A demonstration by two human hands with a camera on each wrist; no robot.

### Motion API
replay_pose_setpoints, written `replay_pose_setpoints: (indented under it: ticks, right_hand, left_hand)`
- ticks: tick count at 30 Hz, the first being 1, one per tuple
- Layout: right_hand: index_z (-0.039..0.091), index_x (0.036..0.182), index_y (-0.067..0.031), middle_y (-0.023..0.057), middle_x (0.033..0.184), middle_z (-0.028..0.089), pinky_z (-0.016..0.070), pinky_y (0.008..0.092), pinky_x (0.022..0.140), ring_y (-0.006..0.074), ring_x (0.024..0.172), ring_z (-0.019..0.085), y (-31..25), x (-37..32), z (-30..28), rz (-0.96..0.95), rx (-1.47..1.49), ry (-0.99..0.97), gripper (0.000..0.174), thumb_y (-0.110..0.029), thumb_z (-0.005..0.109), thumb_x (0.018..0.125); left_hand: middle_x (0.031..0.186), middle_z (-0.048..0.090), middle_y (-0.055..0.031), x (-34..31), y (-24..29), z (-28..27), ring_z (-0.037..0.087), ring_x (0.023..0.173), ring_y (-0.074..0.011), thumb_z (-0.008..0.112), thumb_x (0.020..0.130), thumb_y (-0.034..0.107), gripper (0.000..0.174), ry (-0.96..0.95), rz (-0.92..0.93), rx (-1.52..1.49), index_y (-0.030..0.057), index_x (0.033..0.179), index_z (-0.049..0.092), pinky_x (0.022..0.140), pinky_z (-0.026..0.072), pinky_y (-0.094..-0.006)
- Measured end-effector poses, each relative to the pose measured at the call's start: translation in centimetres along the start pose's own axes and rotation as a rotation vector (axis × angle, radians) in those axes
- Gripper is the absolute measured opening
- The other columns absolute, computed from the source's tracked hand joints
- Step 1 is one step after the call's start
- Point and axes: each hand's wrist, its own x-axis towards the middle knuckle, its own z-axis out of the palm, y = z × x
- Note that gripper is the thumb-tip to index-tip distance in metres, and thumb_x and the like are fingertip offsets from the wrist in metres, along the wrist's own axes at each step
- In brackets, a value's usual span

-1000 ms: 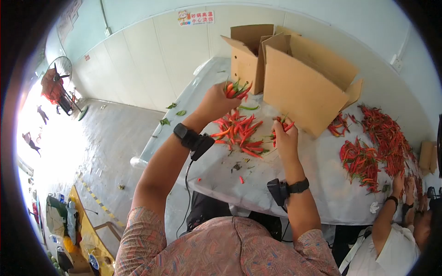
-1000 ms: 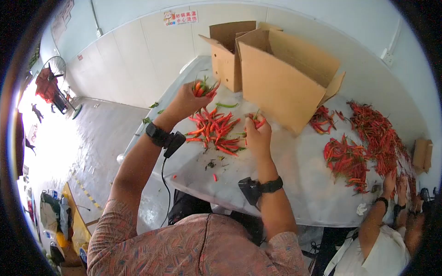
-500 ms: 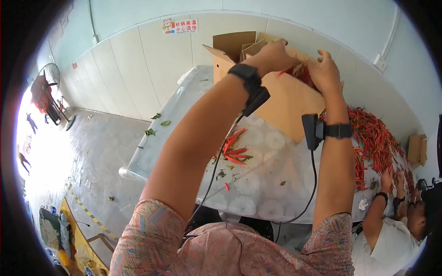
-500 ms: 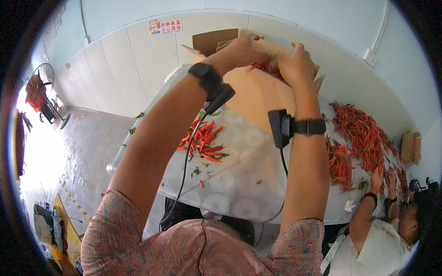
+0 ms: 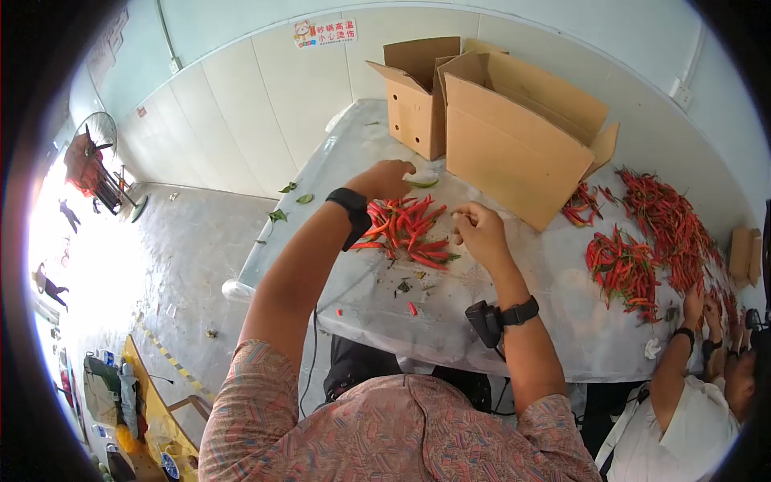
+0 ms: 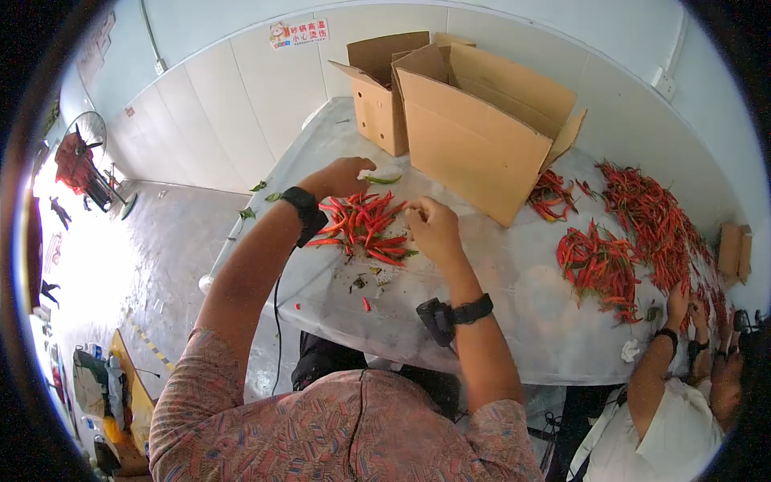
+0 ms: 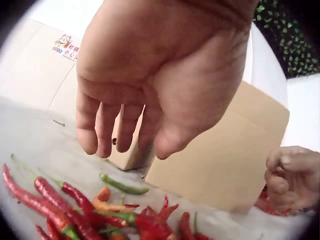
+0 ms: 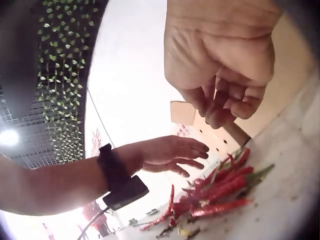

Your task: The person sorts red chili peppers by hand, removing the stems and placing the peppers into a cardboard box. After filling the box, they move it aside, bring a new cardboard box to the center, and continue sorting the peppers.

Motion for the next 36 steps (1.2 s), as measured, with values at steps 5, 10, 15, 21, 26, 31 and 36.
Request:
replay_pose_setpoints:
  ticks: [5, 10, 15, 21, 26, 31, 36]
  right_hand:
    - [0.059, 0.094, 0.0028, 0.0052, 0.067, 0.058, 0.0421, 0.0223, 0.047, 0.0086, 0.052, 0.053, 2.9, -0.3, 0.0, 0.123, 0.09, 0.025, 0.016, -0.009, 0.051, 0.085]
    - [0.059, 0.095, 0.0025, 0.005, 0.072, 0.06, 0.0435, 0.0216, 0.051, 0.0093, 0.059, 0.056, 4.0, -0.6, -1.1, 0.245, 0.278, -0.015, 0.017, -0.01, 0.054, 0.084]
    - [0.06, 0.098, -0.0048, 0.0066, 0.077, 0.06, 0.0479, 0.0279, 0.063, 0.0176, 0.068, 0.06, 1.3, -1.5, 0.2, -0.085, -0.476, -0.217, 0.034, -0.024, 0.068, 0.071]
    - [0.059, 0.104, -0.0143, 0.0084, 0.102, 0.055, 0.0465, 0.0378, 0.079, 0.0274, 0.092, 0.057, -0.1, -2.6, 0.5, -0.222, -0.698, -0.298, 0.047, -0.033, 0.072, 0.063]
    - [0.058, 0.099, -0.0138, 0.0083, 0.097, 0.054, 0.0475, 0.0371, 0.076, 0.0269, 0.088, 0.058, 0.5, -2.7, 1.1, -0.304, -0.736, -0.264, 0.042, -0.029, 0.072, 0.063]
    - [0.056, 0.089, -0.0105, 0.0085, 0.092, 0.054, 0.0476, 0.0372, 0.073, 0.0267, 0.086, 0.057, -0.2, -3.0, 1.2, -0.235, -0.707, -0.248, 0.032, -0.025, 0.071, 0.064]
    - [0.056, 0.088, -0.0067, 0.0108, 0.088, 0.055, 0.0467, 0.039, 0.071, 0.0308, 0.08, 0.058, 0.4, -3.0, 0.8, -0.394, -0.768, -0.195, 0.028, -0.02, 0.066, 0.065]
  left_hand:
    - [0.105, 0.059, -0.0177, 1.0, 1.8, 1.5, 0.055, 0.101, -0.0346, 0.056, 0.069, 0.015, 0.041, -0.198, -0.074, 0.052, 0.0064, 0.11, 0.057, 0.085, 0.0442, -0.0401]
    - [0.099, 0.061, -0.0175, 0.5, 3.2, 1.2, 0.057, 0.097, -0.034, 0.057, 0.067, 0.011, 0.04, -0.232, -0.1, 0.049, 0.0057, 0.107, 0.058, 0.083, 0.0448, -0.0394]
    - [0.087, 0.064, -0.0152, -1.9, 4.1, -0.4, 0.061, 0.081, -0.0295, 0.058, 0.072, 0.011, 0.032, -0.216, 0.001, -0.084, 0.0048, 0.103, 0.058, 0.072, 0.0482, -0.0369]
    - [0.079, 0.063, -0.0109, -7.2, 4.0, -2.8, 0.06, 0.068, -0.0164, 0.054, 0.073, 0.008, 0.034, -0.06, -0.166, -0.614, -0.0026, 0.105, 0.058, 0.063, 0.0476, -0.0262]
    - [0.085, 0.058, -0.0033, -10.9, 4.3, -1.0, 0.054, 0.072, -0.0096, 0.047, 0.082, 0.003, 0.032, 0.003, -0.384, -1.258, -0.0029, 0.113, 0.053, 0.066, 0.0466, -0.0225]
    - [0.087, 0.058, -0.005, -12.0, 4.9, 0.1, 0.056, 0.073, -0.011, 0.05, 0.082, 0.007, 0.037, 0.057, -0.396, -1.458, -0.0026, 0.118, 0.049, 0.067, 0.0488, -0.0239]
    - [0.084, 0.057, -0.0037, -11.6, 5.2, 0.9, 0.055, 0.07, -0.0101, 0.049, 0.083, 0.007, 0.036, 0.053, -0.399, -1.403, -0.0026, 0.117, 0.05, 0.066, 0.0486, -0.0227]
